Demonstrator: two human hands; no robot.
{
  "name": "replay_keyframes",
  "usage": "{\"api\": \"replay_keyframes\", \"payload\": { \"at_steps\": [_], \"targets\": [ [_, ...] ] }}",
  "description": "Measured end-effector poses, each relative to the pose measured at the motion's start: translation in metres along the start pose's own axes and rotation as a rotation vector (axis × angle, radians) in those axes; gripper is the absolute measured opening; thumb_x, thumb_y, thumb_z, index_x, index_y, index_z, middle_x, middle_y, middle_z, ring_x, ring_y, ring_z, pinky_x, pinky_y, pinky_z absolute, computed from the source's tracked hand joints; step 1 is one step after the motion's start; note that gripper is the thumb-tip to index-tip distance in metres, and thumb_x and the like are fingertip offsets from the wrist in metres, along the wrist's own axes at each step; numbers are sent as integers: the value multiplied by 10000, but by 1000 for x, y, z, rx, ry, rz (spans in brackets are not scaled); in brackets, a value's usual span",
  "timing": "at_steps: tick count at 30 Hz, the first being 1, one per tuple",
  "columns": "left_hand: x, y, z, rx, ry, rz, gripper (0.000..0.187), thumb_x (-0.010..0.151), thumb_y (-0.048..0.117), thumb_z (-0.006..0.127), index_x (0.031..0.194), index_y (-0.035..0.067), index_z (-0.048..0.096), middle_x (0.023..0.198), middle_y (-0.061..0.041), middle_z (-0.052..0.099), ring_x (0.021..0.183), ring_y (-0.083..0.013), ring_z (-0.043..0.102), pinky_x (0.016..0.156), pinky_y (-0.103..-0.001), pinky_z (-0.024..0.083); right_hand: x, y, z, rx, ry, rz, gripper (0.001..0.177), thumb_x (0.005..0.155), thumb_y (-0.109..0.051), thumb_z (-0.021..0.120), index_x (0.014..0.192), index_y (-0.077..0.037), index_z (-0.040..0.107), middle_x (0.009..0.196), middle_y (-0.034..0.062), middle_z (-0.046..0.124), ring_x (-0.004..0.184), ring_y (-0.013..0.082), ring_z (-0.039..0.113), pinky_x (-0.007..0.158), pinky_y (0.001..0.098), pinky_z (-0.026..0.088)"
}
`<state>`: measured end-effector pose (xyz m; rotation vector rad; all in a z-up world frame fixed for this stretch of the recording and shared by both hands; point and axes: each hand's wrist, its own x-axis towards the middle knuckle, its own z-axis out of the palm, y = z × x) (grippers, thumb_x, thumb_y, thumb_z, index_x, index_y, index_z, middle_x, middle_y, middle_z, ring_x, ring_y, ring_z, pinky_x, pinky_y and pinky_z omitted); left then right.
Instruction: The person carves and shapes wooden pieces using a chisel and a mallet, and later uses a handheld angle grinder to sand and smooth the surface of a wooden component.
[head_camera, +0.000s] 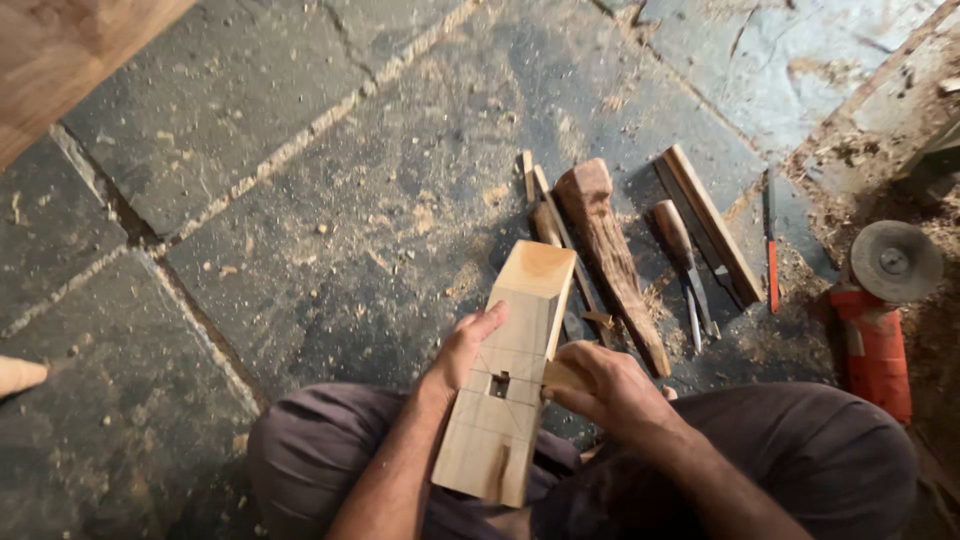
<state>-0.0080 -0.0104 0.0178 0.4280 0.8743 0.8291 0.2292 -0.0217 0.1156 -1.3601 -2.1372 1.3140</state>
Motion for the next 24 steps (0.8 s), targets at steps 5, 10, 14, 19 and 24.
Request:
{"api": "replay_keyframes", "payload": {
  "at_steps": [5,10,14,19,24],
  "targets": [
    [-12,30,13,217,133,124,690,944,502,562,1460,46,519,1424,-143,623,1314,-251,595,1122,-375,464,9,24,-8,409,144,177,585,745,-253,776,1285,-65,654,1137,111,735,1070,256,703,935,354,580],
    [-29,47,19,250,113,253,746,931,531,587,1479,28,534,1441,-195,627,1313,-316,598,1106,-414,469,-23,29,-97,760,533,-121,934,1066,-728,178,1327,46,632,1308,201,676,1246,312,623,1103,439,450],
    [-30,44,29,188,157,139,691,918,507,559,1465,86,530,1373,-149,645,1252,-267,629,1043,-404,523,11,10,-4,810,432,-112,825,1032,-653,366,1418,47,569,1439,223,598,1343,355,560,1144,490,417],
    [-33,19,28,30,125,251,576,976,444,577,1367,25,629,1319,-108,693,1201,-218,656,1023,-330,507,36,-11,11,687,426,1,829,1003,-625,372,1542,4,400,1576,195,477,1456,346,467,1170,488,337],
    [-20,26,24,-3,81,292,512,1003,405,593,1333,18,645,1242,-116,689,1084,-196,653,938,-325,523,16,-26,-28,548,479,93,806,1013,-661,320,1428,25,408,1663,170,370,1480,330,430,1213,483,300]
  ]
}}
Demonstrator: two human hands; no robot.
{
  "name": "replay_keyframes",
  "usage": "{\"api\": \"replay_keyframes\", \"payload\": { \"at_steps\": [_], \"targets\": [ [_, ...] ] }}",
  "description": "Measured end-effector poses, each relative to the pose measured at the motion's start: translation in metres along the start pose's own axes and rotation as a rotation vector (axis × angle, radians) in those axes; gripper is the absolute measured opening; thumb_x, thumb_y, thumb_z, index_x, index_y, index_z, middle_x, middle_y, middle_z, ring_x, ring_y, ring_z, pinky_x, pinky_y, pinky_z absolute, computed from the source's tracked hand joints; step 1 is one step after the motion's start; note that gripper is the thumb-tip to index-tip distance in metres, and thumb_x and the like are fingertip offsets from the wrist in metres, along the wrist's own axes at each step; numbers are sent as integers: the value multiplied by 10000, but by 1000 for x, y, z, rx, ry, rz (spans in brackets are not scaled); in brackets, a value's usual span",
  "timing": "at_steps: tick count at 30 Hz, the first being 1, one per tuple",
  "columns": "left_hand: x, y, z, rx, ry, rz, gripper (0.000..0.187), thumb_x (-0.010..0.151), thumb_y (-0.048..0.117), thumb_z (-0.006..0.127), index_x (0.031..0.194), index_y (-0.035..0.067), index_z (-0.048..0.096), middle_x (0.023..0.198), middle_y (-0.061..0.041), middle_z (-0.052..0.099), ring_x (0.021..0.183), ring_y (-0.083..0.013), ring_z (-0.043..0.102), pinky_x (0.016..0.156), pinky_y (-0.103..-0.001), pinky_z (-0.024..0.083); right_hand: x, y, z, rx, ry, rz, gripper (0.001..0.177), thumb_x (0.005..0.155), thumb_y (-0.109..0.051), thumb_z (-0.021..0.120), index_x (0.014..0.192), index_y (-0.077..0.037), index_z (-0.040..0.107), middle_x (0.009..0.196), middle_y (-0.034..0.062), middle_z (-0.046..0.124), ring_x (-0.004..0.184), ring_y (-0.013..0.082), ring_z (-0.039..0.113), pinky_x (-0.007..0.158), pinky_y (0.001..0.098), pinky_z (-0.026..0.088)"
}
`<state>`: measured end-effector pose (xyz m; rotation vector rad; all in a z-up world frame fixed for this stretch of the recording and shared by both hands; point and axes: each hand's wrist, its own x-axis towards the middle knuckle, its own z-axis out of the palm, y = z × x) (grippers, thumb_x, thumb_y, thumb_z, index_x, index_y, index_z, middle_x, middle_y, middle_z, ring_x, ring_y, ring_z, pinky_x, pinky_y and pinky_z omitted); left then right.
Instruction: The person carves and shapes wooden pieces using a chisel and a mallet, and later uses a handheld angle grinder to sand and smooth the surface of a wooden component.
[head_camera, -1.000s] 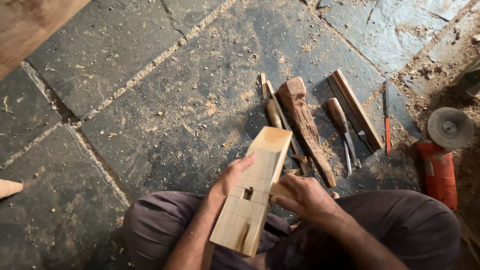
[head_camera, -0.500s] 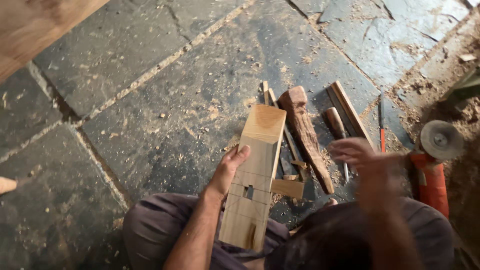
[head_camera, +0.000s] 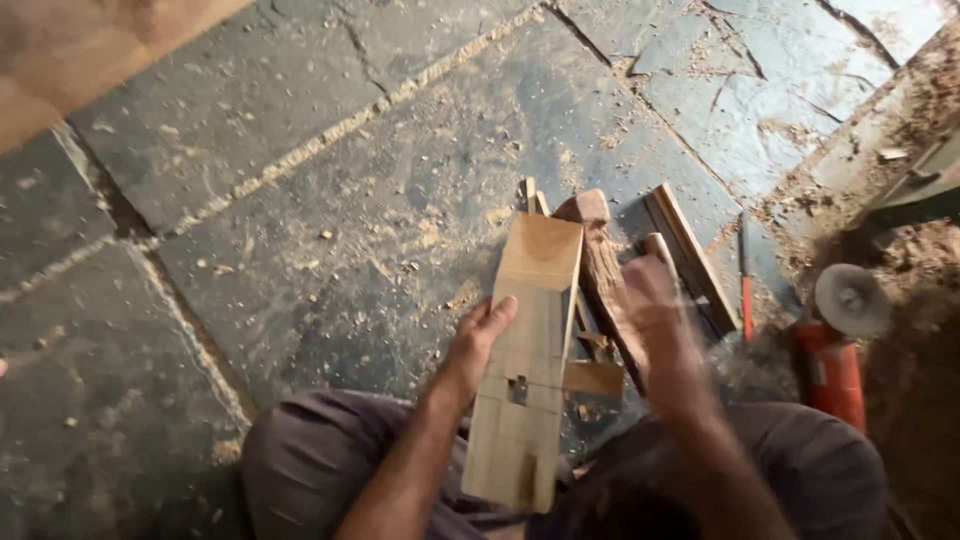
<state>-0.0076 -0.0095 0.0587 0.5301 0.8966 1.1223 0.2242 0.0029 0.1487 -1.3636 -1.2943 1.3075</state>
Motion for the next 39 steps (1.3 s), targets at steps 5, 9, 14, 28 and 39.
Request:
{"api": "replay_keyframes", "payload": {
  "at_steps": [5,9,14,28,39],
  "targets": [
    [-9,6,0,182,43,-92,536,997,446,563,1388,81,588,1275,-97,656,1119,-188,630,967,-339,500,-16,1,-1,99,18,-262,810,1041,-661,335,1488,14,371,1690,211,316,1549,342,321,1255,474,221],
    [-10,-14,7,180,89,-37,587,1003,434,573,1450,54,554,1414,-78,616,1312,-206,551,1110,-344,393,-3,17,33,10,-90,-206,819,1031,-621,364,1601,-37,291,1689,224,285,1580,346,247,1265,471,162],
    [-6,3,5,55,35,-19,585,994,414,562,1425,19,578,1366,-139,641,1293,-294,563,1103,-423,424,-6,-19,15,-179,-7,48,761,989,-553,228,1626,-145,312,1643,210,352,1508,338,331,1183,463,258],
    [-6,2,9,267,154,214,528,963,428,578,1295,20,622,1200,-89,702,1114,-201,642,998,-350,494,17,45,12,215,105,397,605,1011,-435,469,1539,-140,463,1303,134,674,1013,253,678,878,415,515],
    [-35,20,21,660,23,215,675,946,596,557,1252,-4,513,1059,-190,695,923,-272,721,797,-381,581,-11,113,34,642,85,565,483,997,-247,481,1466,-132,490,1171,33,687,988,177,684,825,372,591]
  ]
}}
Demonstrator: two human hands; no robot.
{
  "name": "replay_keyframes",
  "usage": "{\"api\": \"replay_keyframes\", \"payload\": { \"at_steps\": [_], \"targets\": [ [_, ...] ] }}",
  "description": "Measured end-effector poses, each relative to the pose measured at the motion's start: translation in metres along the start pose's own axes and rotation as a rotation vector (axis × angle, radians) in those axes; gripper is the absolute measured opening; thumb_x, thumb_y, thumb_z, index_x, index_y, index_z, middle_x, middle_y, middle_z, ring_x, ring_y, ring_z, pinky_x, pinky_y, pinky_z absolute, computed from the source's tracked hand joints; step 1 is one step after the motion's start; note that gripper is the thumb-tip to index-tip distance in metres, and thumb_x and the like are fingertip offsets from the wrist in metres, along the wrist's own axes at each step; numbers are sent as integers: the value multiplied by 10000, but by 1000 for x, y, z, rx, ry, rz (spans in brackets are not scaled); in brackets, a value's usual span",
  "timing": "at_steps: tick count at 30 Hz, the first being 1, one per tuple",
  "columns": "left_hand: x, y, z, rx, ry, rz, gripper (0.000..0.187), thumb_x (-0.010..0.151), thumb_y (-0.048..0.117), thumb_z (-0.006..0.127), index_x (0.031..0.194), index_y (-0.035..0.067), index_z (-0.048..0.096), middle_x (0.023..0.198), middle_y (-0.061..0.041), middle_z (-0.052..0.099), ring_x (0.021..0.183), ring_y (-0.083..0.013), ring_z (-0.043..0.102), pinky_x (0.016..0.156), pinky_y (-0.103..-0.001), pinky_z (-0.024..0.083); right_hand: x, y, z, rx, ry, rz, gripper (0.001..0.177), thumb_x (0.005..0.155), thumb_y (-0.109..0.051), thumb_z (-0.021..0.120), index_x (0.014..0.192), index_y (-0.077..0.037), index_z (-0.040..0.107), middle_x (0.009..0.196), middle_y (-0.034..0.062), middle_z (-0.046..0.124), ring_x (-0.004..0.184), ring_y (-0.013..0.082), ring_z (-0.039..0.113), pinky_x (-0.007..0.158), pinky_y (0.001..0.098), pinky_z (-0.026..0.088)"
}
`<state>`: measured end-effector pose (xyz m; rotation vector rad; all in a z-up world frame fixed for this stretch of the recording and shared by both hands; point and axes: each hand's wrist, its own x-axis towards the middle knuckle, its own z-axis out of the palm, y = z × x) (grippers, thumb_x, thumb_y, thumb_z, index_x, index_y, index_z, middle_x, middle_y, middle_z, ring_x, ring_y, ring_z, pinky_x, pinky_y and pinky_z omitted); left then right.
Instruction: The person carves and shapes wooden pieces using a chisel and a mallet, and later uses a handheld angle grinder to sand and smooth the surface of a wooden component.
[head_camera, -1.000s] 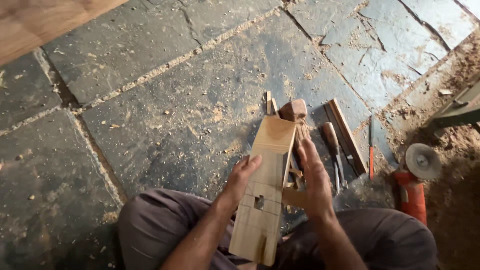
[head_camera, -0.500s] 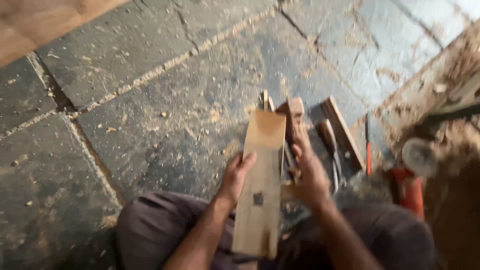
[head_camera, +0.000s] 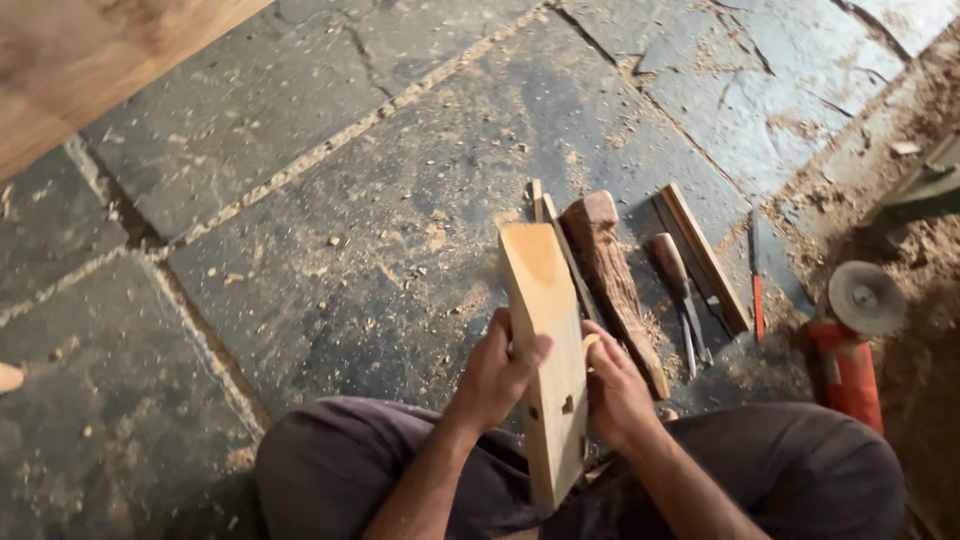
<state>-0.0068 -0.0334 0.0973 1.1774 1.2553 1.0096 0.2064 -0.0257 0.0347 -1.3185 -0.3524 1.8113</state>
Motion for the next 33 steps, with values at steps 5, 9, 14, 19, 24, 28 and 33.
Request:
{"api": "replay_keyframes", "payload": {
  "at_steps": [5,9,14,19,24,28,33],
  "targets": [
    [-1,5,4,73,-56,70,821,882,668,597,1309,-20,461,1104,-233,724,988,-308,766,787,-372,624,-9,5,16,-30,-117,142,442,1028,-280,509,1429,-96,532,1118,67,682,958,203,656,763,392,590],
    [1,9,10,44,-46,-51,886,878,678,561,1403,-4,348,1099,-241,721,954,-322,782,799,-374,650,-8,21,6,-137,-124,297,404,995,-356,518,1353,-210,634,1043,48,659,834,171,630,648,377,572],
    [-1,18,14,56,7,-104,980,880,651,557,1524,1,206,1086,-259,746,938,-332,793,818,-377,645,1,52,-9,-128,-89,412,266,1005,-290,586,1050,-55,701,808,71,653,610,189,626,513,348,523],
    [1,14,17,118,61,-165,957,880,626,582,1525,-4,262,1119,-261,721,951,-335,788,807,-384,645,0,70,-22,-151,-142,453,223,992,-205,615,933,-8,701,693,97,650,545,222,639,481,364,516],
    [2,8,18,111,96,-139,925,886,623,592,1496,-19,326,1185,-253,701,992,-327,769,822,-390,633,-3,70,-16,-170,-103,555,269,948,-201,604,947,37,730,706,170,687,562,272,674,509,375,559],
    [5,3,20,141,115,-212,944,871,617,607,1507,-10,303,1193,-247,687,990,-321,769,820,-392,636,-8,70,-17,-219,-150,532,226,940,-167,650,955,45,725,748,165,715,605,270,695,548,384,576],
    [7,5,18,178,119,-263,925,867,602,617,1526,32,307,1143,-236,715,963,-296,771,801,-404,621,-10,74,-19,-156,-278,597,304,961,-245,675,1022,49,724,795,153,719,626,255,701,567,386,594]
  ]
}}
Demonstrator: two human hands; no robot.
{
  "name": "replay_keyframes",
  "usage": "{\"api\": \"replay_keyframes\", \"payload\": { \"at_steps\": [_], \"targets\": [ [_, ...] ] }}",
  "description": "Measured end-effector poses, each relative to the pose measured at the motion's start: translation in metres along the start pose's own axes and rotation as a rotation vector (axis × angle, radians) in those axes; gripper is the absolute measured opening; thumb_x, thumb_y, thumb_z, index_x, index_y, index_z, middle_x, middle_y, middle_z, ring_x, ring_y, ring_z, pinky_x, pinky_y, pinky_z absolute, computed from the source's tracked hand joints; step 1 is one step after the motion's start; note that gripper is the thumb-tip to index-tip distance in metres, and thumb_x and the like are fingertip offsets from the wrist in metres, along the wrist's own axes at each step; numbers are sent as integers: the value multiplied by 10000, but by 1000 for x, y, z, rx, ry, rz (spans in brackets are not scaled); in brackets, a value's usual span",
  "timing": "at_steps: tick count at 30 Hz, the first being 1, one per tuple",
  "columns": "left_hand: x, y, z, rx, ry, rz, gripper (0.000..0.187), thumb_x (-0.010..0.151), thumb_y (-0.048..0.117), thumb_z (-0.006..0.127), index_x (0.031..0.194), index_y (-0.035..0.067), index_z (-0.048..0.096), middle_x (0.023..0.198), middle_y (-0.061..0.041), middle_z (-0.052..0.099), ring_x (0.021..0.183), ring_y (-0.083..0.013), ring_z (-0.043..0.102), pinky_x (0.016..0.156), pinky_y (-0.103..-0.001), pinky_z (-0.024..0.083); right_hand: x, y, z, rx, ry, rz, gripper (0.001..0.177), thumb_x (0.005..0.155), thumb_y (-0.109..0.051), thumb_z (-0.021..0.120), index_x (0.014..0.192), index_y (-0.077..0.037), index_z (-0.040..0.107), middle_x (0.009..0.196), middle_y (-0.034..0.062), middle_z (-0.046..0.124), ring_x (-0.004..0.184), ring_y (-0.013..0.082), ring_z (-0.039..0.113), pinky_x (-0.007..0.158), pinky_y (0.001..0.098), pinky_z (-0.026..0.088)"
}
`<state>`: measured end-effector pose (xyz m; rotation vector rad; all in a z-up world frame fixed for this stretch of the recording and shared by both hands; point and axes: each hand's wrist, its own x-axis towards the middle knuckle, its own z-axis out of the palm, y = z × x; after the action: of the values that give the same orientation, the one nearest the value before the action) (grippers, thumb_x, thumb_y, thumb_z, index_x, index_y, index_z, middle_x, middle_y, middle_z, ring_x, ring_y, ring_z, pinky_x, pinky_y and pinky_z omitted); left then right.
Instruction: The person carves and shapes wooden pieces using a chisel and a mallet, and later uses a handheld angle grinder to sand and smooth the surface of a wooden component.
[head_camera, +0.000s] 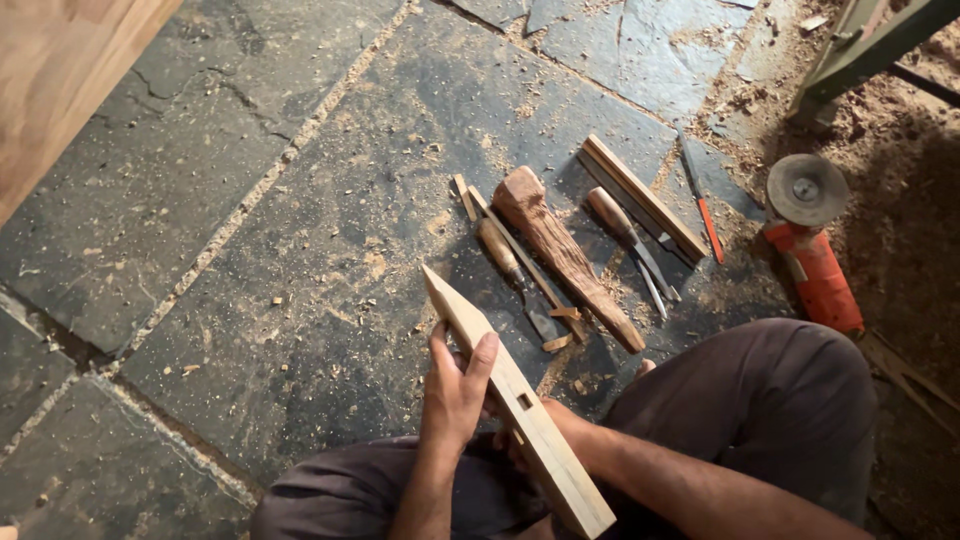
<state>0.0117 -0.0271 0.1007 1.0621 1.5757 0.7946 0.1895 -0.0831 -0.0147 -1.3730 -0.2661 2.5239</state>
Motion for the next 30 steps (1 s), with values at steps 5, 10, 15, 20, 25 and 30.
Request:
{"api": "replay_keyframes", "payload": {
  "at_steps": [5,10,15,20,25,30],
  "targets": [
    [3,2,1,-5,-70,-195,892,855,570,594,1537,86,281,1029,-209,744,799,-327,771,619,-457,608,3,10,-6,7,2,20,287,1011,-298,636,1142,-49,694,850,103,727,633,209,679,552,347,555],
    [13,-22,4,93,-42,-75,838,917,522,572,1558,71,275,1024,-163,745,847,-235,769,685,-364,611,15,15,-19,17,-39,4,288,1033,-266,584,1133,-19,694,843,105,721,649,212,682,570,341,563],
    [6,-18,5,-65,-102,-32,818,905,418,655,1560,69,309,957,-157,773,823,-205,753,699,-336,585,8,5,3,307,-67,-32,245,1034,-266,578,1021,-39,669,791,84,646,639,208,663,582,340,567],
    [-8,18,-5,-309,-252,-38,923,862,314,702,1610,115,200,914,-111,754,742,-152,704,616,-279,564,-13,-14,24,97,-23,-174,246,1047,-297,572,1005,-78,677,806,52,644,608,159,620,533,294,512],
    [-16,43,-10,-230,-299,-160,1097,796,305,687,1682,222,45,790,-116,735,545,-164,678,440,-272,518,-20,-19,24,41,-91,-232,221,1043,-286,560,999,-103,675,789,36,634,590,142,604,502,280,478],
    [-15,45,-10,-237,-316,-173,1119,793,322,692,1673,213,8,778,-133,744,536,-180,687,439,-277,529,-12,-16,23,163,-71,-203,241,1046,-312,556,1060,-125,707,794,15,639,571,118,593,471,260,453]
  ]
}}
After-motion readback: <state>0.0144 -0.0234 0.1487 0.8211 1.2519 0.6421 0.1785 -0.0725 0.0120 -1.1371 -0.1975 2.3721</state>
